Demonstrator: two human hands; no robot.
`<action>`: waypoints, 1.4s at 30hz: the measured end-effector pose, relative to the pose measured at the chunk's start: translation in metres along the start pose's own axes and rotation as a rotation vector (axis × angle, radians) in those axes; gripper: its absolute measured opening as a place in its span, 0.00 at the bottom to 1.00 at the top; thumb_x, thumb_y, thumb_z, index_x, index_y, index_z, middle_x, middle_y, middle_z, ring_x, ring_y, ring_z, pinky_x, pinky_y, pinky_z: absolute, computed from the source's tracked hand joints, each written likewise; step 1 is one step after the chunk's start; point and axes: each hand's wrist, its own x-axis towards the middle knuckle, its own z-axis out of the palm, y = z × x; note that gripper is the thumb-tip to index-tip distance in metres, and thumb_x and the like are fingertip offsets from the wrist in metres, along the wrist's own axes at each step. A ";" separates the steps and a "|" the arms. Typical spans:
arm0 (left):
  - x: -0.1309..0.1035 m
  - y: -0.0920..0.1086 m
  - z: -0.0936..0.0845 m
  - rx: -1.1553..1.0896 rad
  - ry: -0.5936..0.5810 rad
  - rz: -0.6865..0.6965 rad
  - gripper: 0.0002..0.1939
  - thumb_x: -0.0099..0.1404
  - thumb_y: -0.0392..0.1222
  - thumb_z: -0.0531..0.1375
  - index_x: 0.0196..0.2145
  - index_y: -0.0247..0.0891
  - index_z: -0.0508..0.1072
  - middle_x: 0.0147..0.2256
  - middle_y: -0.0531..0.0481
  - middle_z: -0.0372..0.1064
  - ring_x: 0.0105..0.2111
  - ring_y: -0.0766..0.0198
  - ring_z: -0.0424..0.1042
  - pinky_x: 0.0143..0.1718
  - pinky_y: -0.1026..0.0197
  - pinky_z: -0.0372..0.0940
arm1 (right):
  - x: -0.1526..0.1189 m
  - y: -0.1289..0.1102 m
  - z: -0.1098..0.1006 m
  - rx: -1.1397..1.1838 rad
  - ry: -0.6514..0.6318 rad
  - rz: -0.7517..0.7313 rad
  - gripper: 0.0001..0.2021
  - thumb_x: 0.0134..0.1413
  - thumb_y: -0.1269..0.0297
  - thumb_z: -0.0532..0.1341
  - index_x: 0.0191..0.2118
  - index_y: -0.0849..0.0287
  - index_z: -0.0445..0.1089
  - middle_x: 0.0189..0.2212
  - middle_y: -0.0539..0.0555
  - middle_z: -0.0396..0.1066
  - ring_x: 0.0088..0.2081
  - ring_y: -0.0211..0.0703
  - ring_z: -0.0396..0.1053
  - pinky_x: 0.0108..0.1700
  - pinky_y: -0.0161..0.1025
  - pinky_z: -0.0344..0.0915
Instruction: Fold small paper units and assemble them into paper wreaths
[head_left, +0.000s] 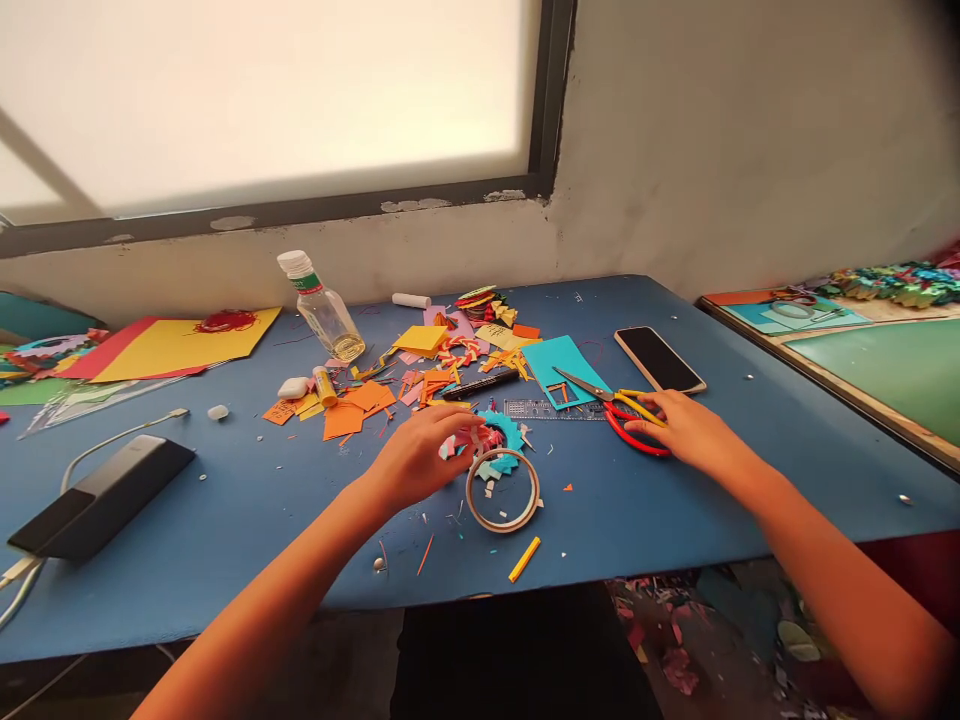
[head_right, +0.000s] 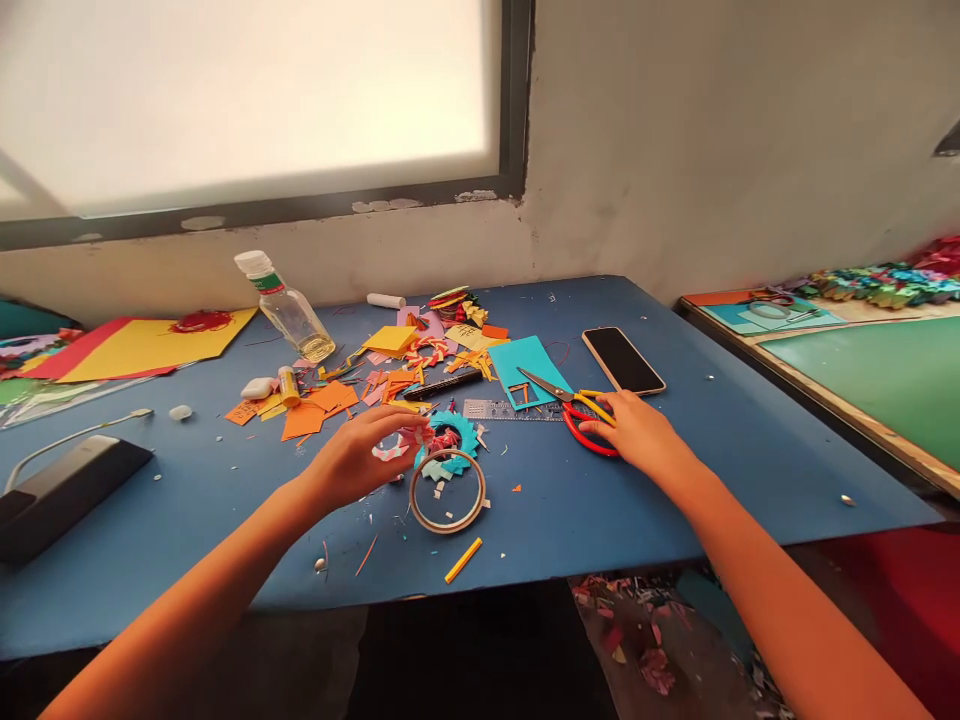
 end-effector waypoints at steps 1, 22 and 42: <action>0.002 0.001 -0.003 0.005 -0.018 0.031 0.15 0.59 0.35 0.60 0.45 0.36 0.73 0.44 0.42 0.74 0.44 0.55 0.73 0.46 0.50 0.69 | 0.003 0.000 -0.001 -0.005 -0.011 0.011 0.28 0.52 0.46 0.54 0.49 0.63 0.71 0.44 0.65 0.71 0.41 0.58 0.71 0.37 0.46 0.67; 0.029 0.027 -0.045 -0.035 -0.422 0.156 0.11 0.66 0.40 0.56 0.43 0.43 0.75 0.41 0.47 0.74 0.41 0.62 0.73 0.43 0.59 0.68 | -0.083 -0.067 -0.057 -0.079 0.050 -0.417 0.23 0.43 0.45 0.64 0.43 0.52 0.72 0.37 0.52 0.77 0.33 0.48 0.74 0.25 0.37 0.63; 0.029 0.032 -0.049 -0.044 -0.492 0.162 0.10 0.65 0.38 0.56 0.43 0.41 0.74 0.41 0.47 0.73 0.38 0.63 0.74 0.39 0.62 0.68 | -0.078 -0.093 -0.058 -0.245 0.056 -0.367 0.26 0.47 0.39 0.60 0.44 0.54 0.72 0.32 0.53 0.77 0.32 0.48 0.74 0.21 0.37 0.52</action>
